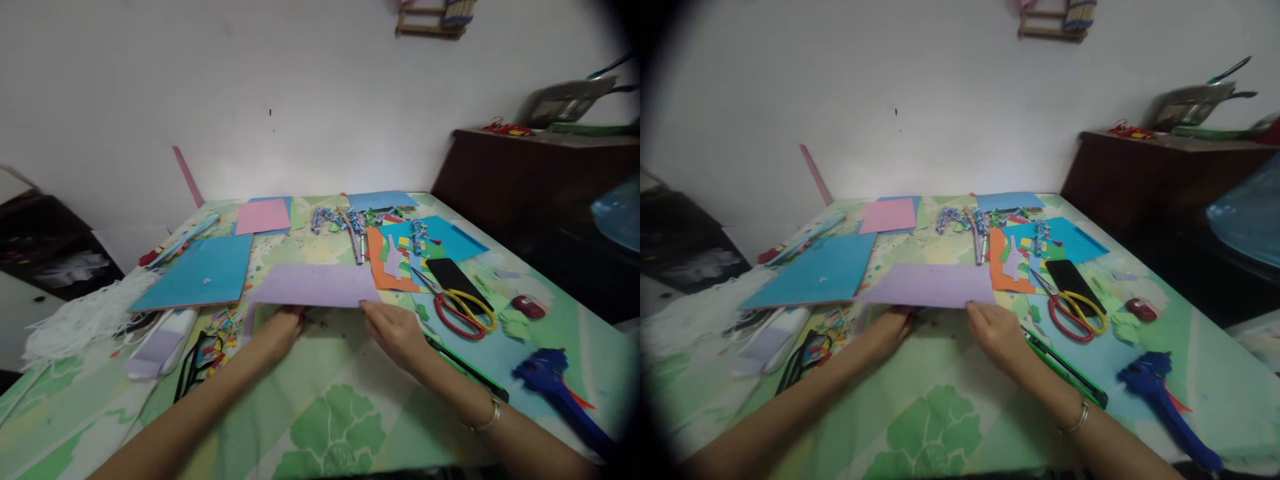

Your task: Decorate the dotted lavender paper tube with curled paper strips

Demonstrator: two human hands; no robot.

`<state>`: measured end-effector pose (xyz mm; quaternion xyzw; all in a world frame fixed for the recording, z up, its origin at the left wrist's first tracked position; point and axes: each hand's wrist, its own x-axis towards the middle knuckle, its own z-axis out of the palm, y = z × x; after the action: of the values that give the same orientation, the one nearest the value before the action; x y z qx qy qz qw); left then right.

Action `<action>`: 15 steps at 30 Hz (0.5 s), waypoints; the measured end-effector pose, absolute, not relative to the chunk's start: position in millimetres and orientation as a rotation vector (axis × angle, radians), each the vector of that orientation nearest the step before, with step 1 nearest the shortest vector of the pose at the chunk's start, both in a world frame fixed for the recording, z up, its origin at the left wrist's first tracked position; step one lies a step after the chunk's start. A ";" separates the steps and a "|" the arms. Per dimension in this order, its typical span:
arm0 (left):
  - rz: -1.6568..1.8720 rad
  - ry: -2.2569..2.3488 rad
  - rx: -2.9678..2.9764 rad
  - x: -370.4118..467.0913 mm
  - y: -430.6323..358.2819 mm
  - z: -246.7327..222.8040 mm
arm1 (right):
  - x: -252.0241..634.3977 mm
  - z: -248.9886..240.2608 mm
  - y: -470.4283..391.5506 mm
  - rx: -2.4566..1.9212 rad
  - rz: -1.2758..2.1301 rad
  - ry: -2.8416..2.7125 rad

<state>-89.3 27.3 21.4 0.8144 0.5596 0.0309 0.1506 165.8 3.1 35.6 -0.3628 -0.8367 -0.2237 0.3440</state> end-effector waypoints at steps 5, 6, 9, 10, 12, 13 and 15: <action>0.064 1.666 2.414 -80.0 18.5 20.4 | 179.4 65.7 10.2 -1.157 -0.571 -1.775; 0.053 1.668 2.431 -77.8 17.3 19.2 | 182.0 70.8 9.7 -1.196 -0.577 -1.705; 0.020 1.668 2.451 -72.3 17.4 17.4 | 191.7 82.4 8.8 -1.361 -0.493 -1.476; 0.015 1.666 2.445 -71.0 18.5 17.6 | 196.3 85.2 9.5 -1.400 -0.440 -1.377; 0.038 1.671 2.420 -69.1 22.0 18.9 | 208.7 90.2 13.1 -1.405 -0.327 -1.162; 0.057 1.685 2.401 -68.3 24.1 19.6 | 216.4 92.5 15.9 -1.376 -0.278 -1.064; 0.096 1.733 2.369 -66.5 28.5 20.3 | 233.8 96.7 22.4 -1.317 -0.175 -0.943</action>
<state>-66.5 28.5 20.3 0.8024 0.5871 0.0325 0.1024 233.8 22.4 96.7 -0.5882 -0.4209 -0.0783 0.6861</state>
